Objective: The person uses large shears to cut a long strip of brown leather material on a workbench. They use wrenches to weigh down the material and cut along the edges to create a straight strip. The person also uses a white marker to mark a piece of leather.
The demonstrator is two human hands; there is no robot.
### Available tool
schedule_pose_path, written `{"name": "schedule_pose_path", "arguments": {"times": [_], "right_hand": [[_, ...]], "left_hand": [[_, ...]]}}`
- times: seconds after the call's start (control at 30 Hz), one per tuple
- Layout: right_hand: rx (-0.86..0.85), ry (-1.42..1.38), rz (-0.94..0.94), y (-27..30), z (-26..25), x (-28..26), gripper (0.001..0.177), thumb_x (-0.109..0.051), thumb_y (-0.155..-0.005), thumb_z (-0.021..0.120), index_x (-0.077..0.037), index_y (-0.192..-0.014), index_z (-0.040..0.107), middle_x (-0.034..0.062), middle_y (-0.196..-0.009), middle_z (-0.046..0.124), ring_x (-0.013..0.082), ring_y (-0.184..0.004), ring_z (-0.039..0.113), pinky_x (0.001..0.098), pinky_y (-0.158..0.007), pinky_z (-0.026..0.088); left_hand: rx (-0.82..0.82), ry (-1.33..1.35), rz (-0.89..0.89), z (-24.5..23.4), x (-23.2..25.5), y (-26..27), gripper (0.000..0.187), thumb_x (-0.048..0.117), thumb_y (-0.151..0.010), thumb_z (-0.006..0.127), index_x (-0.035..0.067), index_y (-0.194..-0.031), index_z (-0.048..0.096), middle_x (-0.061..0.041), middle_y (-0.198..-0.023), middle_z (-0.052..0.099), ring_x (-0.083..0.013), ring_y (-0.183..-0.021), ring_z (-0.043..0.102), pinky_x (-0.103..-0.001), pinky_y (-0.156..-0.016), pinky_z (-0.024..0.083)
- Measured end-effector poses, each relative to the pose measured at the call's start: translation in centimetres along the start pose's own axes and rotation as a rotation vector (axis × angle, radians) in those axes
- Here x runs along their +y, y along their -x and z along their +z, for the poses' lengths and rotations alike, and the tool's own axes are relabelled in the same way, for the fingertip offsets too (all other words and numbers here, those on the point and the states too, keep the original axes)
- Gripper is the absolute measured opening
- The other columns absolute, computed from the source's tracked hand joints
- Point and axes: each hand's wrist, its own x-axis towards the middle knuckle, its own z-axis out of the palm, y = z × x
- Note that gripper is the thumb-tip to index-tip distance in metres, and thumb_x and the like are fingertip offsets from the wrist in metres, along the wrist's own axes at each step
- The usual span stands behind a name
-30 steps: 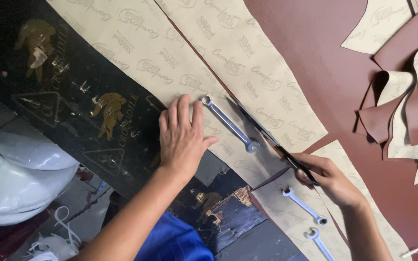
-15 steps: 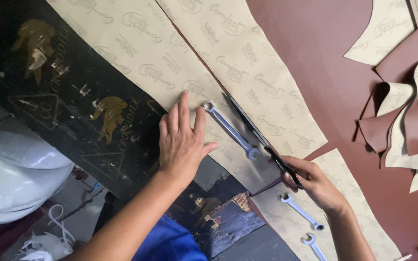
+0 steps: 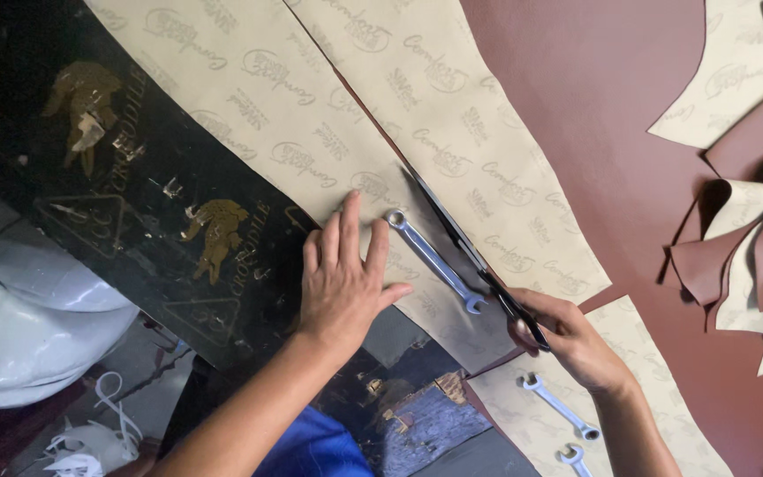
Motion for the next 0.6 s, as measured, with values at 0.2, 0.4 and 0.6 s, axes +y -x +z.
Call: {"name": "schedule_pose_path", "arguments": {"times": [0.2, 0.4, 0.6], "right_hand": [[0.001, 0.011, -0.003, -1.5, 0.3, -1.3, 0.05, -0.019, -0.089, 0.066, 0.001, -0.135, 0.066, -0.001, -0.071, 0.053, 0.0102, -0.063, 0.045, 0.0275, -0.053, 0.038], [-0.014, 0.025, 0.018, -1.4, 0.4, -1.8, 0.049, -0.021, -0.09, 0.068, 0.0, -0.134, 0.069, -0.001, -0.071, 0.051, 0.0101, -0.062, 0.045, 0.0274, -0.053, 0.037], [-0.026, 0.062, -0.025, -2.8, 0.6, -2.4, 0.046, -0.021, -0.09, 0.066, 0.001, -0.13, 0.07, -0.0005, -0.077, 0.058, 0.0099, -0.067, 0.048, 0.0264, -0.059, 0.041]], "left_hand": [[0.02, 0.026, 0.022, 0.4, -0.4, -0.1, 0.099, 0.063, -0.07, 0.078, 0.002, -0.141, 0.047, -0.031, -0.157, 0.028, -0.0436, -0.135, 0.041, -0.059, -0.104, 0.039], [-0.019, 0.036, 0.014, 0.9, -0.5, 0.2, 0.098, 0.063, -0.073, 0.077, 0.002, -0.143, 0.045, -0.031, -0.158, 0.026, -0.0432, -0.137, 0.039, -0.059, -0.106, 0.037], [-0.062, 0.048, 0.013, 1.2, -0.6, -0.1, 0.103, 0.064, -0.07, 0.077, 0.002, -0.144, 0.042, -0.033, -0.156, 0.023, -0.045, -0.136, 0.037, -0.061, -0.105, 0.035]]}}
